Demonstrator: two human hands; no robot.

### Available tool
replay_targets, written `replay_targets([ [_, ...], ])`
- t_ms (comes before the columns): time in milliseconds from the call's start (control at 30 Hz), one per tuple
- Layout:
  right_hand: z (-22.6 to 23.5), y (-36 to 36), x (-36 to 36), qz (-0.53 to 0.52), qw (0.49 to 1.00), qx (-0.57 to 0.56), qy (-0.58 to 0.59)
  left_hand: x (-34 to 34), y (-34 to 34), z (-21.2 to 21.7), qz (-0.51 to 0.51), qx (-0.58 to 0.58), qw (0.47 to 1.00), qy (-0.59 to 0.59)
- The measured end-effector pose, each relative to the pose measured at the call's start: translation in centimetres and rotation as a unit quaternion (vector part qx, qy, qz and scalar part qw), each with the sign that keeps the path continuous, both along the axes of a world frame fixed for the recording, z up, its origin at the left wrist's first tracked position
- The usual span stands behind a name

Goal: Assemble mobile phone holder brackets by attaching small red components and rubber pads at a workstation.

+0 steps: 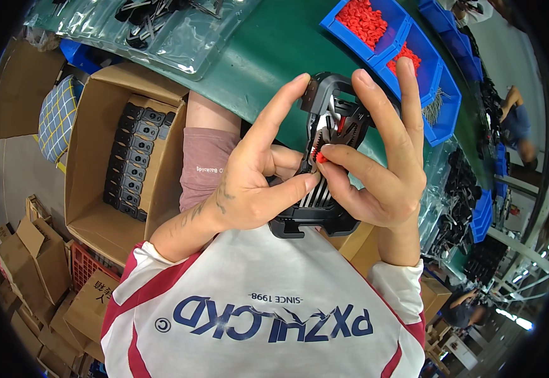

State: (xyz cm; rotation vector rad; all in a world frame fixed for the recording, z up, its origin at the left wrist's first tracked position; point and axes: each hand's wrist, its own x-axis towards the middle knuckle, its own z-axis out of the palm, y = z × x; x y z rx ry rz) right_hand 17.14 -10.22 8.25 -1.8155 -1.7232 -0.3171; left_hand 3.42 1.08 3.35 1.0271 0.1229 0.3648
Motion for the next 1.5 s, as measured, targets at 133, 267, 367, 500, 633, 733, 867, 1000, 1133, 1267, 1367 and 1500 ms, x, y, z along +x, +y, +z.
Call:
replay_targets([
  [133,0.2,0.1,-0.1,-0.006,1.000,-0.017,0.012,0.0,0.0,-0.1,-0.002,0.000,1.000,0.000],
  [267,0.5,0.2,-0.3,-0.017,0.999,-0.024,0.034,0.0,0.0,-0.2,-0.006,-0.007,1.000,-0.001],
  [367,0.2,0.4,-0.3,-0.021,0.997,-0.015,0.080,-0.1,0.0,-0.4,-0.007,-0.012,1.000,-0.002],
  [500,-0.2,0.5,-0.7,-0.032,0.989,-0.006,0.143,-0.1,-0.1,-0.5,-0.011,-0.018,1.000,-0.003],
  [633,-0.7,0.5,-1.3,-0.055,0.978,-0.009,0.199,-0.2,-0.1,-0.7,-0.017,-0.025,1.000,-0.003],
  [733,-1.1,0.7,-1.7,-0.071,0.972,-0.032,0.223,-0.3,-0.2,-0.9,-0.022,-0.030,0.999,-0.002],
  [867,-0.3,0.3,-0.8,-0.052,0.965,0.011,0.256,-0.4,-0.1,-1.1,-0.018,-0.036,0.999,-0.007],
  [1000,-0.3,0.1,6.8,-0.169,0.921,0.245,0.252,-0.6,0.3,-0.9,-0.008,-0.030,0.999,-0.016],
  [1133,-5.0,0.2,17.2,-0.377,0.909,0.037,0.174,-1.0,0.6,-0.8,0.013,-0.009,0.999,-0.038],
  [1267,-8.6,0.5,22.1,-0.399,0.869,-0.238,0.173,-0.8,0.4,-1.1,-0.013,-0.020,0.994,-0.104],
  [1367,-8.1,0.9,22.9,-0.407,0.857,-0.255,0.186,-1.2,0.5,-1.1,-0.007,0.002,0.994,-0.111],
  [1500,-8.1,0.9,23.1,-0.413,0.849,-0.259,0.202,-1.5,0.4,-1.0,0.002,0.034,0.993,-0.117],
])
